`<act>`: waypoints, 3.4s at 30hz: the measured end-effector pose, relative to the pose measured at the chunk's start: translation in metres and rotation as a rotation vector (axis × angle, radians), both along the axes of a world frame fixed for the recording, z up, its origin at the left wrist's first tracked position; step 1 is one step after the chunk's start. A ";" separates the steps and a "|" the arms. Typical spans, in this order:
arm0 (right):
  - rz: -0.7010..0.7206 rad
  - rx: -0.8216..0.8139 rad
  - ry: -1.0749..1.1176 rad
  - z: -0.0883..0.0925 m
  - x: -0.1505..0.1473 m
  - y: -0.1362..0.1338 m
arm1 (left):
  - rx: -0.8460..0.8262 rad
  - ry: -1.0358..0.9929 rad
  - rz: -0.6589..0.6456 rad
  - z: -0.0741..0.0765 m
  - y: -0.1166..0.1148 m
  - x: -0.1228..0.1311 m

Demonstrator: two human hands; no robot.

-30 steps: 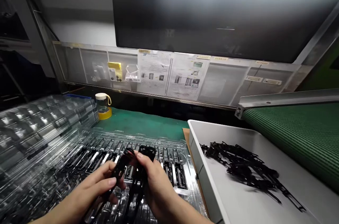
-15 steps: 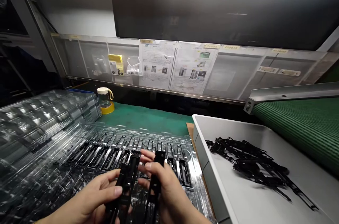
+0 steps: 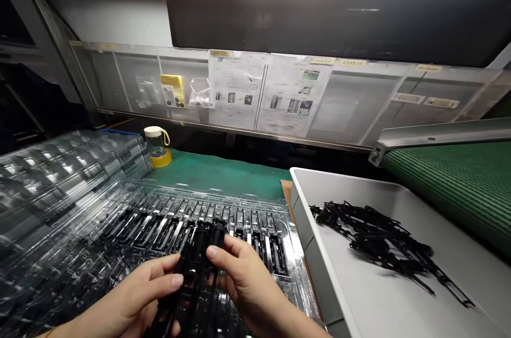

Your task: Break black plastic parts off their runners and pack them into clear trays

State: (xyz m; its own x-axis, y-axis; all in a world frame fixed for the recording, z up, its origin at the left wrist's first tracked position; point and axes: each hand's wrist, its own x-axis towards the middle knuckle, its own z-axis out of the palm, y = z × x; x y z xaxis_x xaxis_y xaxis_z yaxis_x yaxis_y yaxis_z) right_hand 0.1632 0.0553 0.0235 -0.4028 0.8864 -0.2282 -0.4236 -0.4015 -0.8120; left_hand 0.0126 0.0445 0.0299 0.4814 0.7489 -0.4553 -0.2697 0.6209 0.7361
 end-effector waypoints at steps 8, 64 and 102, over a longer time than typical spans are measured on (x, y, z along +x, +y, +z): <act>-0.022 -0.050 -0.156 -0.004 0.000 0.000 | -0.141 -0.120 0.069 -0.012 0.005 -0.003; 0.065 0.127 -0.457 -0.009 -0.002 -0.003 | 0.153 -0.029 -0.134 -0.004 -0.002 -0.012; -0.060 0.922 -0.729 -0.001 -0.002 -0.019 | 0.729 0.346 -0.104 -0.020 -0.009 -0.009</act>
